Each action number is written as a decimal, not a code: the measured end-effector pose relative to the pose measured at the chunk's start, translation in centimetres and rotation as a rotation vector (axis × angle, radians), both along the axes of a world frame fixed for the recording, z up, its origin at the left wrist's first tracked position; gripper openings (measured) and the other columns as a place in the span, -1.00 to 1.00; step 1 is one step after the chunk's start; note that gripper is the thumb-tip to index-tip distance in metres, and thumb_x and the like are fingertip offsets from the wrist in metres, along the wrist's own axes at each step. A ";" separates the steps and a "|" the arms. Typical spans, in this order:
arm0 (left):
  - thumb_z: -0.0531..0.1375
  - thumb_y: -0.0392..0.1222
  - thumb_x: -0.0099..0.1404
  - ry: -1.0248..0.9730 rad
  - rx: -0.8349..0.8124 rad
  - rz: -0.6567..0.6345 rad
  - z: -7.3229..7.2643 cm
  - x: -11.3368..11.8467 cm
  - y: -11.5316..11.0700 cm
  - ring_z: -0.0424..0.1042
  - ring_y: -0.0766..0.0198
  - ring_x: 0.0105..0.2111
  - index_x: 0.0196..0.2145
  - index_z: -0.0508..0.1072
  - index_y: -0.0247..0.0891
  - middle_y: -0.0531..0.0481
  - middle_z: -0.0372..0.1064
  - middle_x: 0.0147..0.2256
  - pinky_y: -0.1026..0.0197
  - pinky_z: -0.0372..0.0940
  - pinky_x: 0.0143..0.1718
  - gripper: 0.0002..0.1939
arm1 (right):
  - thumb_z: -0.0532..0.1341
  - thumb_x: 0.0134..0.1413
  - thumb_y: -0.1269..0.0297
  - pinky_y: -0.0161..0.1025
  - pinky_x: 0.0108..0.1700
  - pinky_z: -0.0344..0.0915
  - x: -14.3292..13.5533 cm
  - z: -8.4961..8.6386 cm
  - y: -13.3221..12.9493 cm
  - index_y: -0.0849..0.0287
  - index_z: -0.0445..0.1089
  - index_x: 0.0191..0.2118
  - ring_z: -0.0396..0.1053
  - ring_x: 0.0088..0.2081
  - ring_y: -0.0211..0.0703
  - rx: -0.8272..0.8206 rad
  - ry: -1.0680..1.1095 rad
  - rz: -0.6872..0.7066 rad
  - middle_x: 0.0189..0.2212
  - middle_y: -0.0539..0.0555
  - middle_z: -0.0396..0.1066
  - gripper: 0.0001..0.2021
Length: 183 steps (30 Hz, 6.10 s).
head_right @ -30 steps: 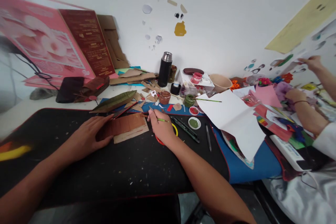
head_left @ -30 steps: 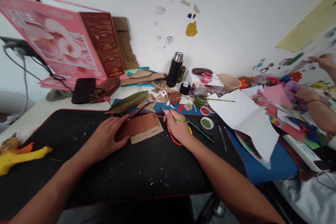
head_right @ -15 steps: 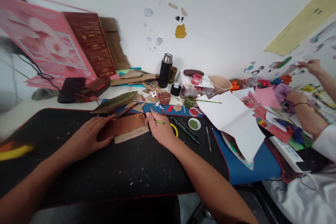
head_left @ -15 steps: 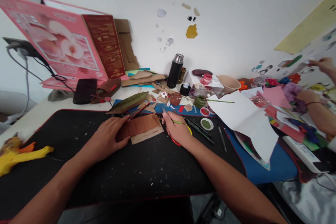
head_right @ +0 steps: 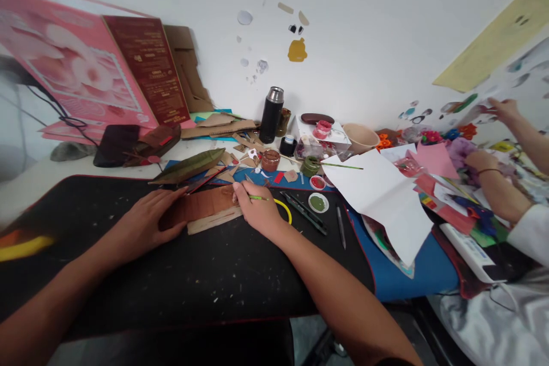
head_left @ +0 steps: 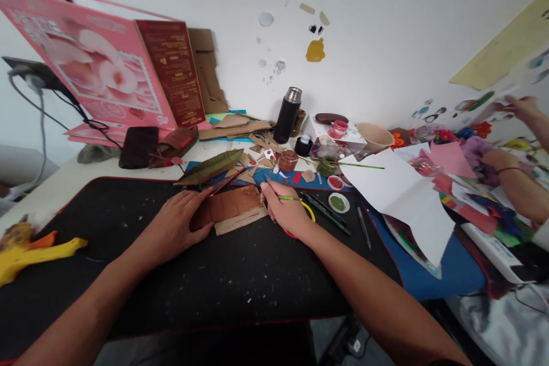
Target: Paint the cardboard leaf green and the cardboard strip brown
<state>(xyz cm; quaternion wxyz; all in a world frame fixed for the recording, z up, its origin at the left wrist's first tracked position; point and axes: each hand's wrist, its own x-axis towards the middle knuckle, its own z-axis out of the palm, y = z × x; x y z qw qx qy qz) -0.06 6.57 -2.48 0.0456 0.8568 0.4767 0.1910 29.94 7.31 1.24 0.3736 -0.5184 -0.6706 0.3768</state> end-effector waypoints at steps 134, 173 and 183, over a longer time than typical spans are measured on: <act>0.19 0.07 0.38 -0.013 0.015 0.010 0.0 0.2 -0.1 0.46 -0.20 0.14 0.39 0.28 -0.31 -0.31 0.52 0.11 -0.20 0.30 0.24 -0.28 | 0.03 0.54 -0.05 -0.27 -0.39 0.24 0.1 0.5 -1.1 0.07 0.34 -0.38 0.35 -0.58 -0.20 0.026 -0.076 0.022 -0.65 -0.10 0.28 -0.54; 0.20 0.04 0.39 -0.009 0.024 -0.003 -0.1 0.0 -0.1 0.45 -0.19 0.16 0.39 0.26 -0.30 -0.30 0.51 0.13 -0.18 0.30 0.25 -0.29 | 0.05 0.53 0.08 -0.27 -0.26 0.26 -3.1 1.0 -3.7 0.08 0.34 -0.42 0.43 -0.41 -0.18 0.072 -0.064 0.116 -0.53 -0.04 0.38 -0.57; 0.20 0.08 0.41 0.022 0.049 -0.009 -0.4 -0.1 0.1 0.46 -0.20 0.15 0.38 0.26 -0.36 -0.34 0.51 0.12 -0.21 0.29 0.25 -0.28 | 0.03 0.53 0.01 -0.29 -0.36 0.22 0.4 0.7 -3.1 0.07 0.36 -0.39 0.30 -0.59 -0.23 0.003 -0.119 0.065 -0.70 -0.14 0.18 -0.56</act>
